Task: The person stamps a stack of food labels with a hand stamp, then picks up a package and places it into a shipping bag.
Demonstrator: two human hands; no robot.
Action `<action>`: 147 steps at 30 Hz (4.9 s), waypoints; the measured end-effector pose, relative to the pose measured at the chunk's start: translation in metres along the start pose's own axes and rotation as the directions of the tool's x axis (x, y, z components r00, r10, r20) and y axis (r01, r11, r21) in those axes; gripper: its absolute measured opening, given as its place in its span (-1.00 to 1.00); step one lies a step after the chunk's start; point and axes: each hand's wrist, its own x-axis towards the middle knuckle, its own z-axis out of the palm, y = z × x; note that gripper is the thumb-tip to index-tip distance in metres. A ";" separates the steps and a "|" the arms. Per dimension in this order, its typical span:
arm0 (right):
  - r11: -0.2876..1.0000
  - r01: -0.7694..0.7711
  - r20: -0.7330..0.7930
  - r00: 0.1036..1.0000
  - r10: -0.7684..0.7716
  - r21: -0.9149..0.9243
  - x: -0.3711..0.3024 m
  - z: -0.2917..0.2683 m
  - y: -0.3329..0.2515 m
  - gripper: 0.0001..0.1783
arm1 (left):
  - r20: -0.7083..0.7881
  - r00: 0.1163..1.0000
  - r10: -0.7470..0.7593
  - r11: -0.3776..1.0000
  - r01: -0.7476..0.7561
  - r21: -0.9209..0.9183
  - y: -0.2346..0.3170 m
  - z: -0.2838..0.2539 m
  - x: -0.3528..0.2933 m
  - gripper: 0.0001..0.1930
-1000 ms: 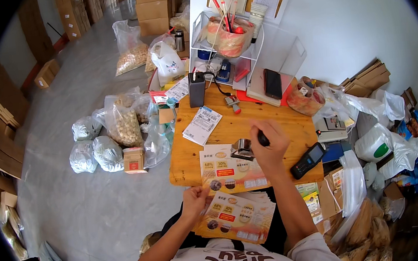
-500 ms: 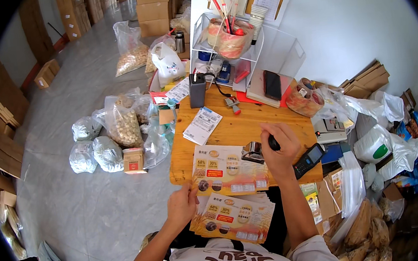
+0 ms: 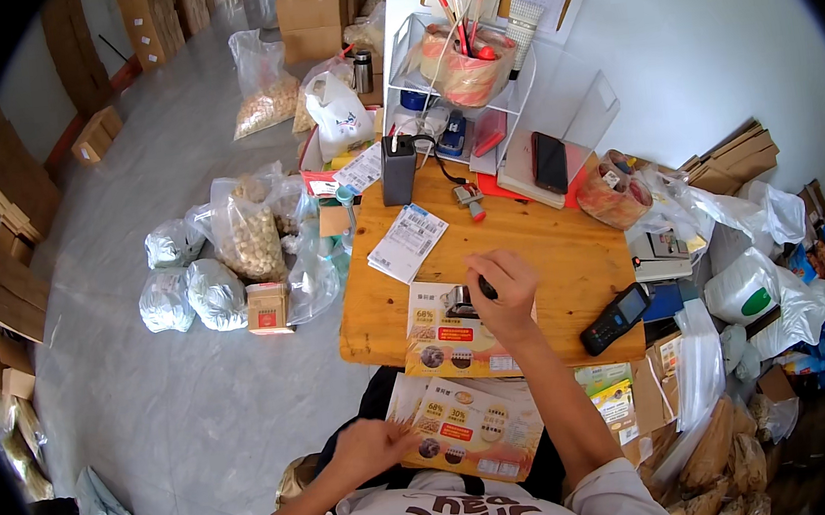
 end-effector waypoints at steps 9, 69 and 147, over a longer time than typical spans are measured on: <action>0.998 -0.056 0.089 0.994 0.059 -0.043 -0.029 0.017 0.005 -0.75 | -0.120 0.983 -0.138 0.631 -0.006 -0.776 -0.016 0.004 0.057 -0.65; 0.998 -0.065 0.056 0.996 0.065 0.001 -0.015 0.010 0.002 -0.77 | 0.034 0.982 -0.186 0.322 0.094 -0.942 0.006 0.006 0.077 -0.62; 0.996 -0.041 -0.116 0.993 0.032 -0.077 0.025 -0.056 -0.028 -0.76 | -0.190 0.981 -0.029 0.522 -0.147 -0.840 0.002 -0.019 0.022 -0.84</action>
